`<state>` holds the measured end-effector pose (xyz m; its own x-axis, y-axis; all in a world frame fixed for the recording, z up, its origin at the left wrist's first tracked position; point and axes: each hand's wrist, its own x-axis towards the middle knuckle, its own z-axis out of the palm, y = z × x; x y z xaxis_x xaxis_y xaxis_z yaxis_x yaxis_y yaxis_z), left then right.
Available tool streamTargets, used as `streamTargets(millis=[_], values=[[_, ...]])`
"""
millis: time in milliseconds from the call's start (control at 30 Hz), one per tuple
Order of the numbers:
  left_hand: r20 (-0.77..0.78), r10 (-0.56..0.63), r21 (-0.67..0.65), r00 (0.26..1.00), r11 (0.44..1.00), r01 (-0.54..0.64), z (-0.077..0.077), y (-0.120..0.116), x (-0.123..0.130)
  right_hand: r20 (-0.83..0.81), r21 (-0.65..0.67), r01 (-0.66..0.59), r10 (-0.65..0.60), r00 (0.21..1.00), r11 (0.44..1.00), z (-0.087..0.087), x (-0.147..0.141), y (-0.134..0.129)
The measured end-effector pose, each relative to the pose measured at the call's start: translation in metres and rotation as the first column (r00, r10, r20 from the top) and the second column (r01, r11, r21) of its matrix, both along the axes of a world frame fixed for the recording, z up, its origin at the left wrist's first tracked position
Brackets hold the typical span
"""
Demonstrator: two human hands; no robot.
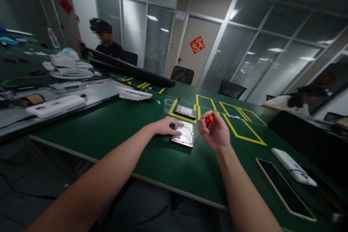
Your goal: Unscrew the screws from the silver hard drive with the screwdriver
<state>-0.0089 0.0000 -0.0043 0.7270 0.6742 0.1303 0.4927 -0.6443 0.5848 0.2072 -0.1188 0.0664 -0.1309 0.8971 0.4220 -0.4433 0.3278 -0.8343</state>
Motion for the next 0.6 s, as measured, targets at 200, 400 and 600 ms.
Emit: streamTargets(millis=[200, 400, 600], values=[[-0.003, 0.003, 0.002, 1.0, 1.0, -0.003, 0.0007, -0.0004, 0.0002, -0.021, -0.012, -0.021, 0.021, 1.0, 1.0, 0.0013, 0.001, 0.0009], [-0.013, 0.01, -0.001, 1.0, 1.0, -0.01, 0.0004, -0.0001, 0.0, 0.018, 0.025, 0.032, -0.032, 0.999, 0.999, 0.0011, -0.0013, -0.0014], [-0.016, 0.008, 0.008, 1.0, 1.0, -0.008, -0.0007, 0.0012, 0.0, 0.028, 0.016, -0.013, 0.013, 1.0, 1.0, 0.0004, 0.0001, -0.0019]])
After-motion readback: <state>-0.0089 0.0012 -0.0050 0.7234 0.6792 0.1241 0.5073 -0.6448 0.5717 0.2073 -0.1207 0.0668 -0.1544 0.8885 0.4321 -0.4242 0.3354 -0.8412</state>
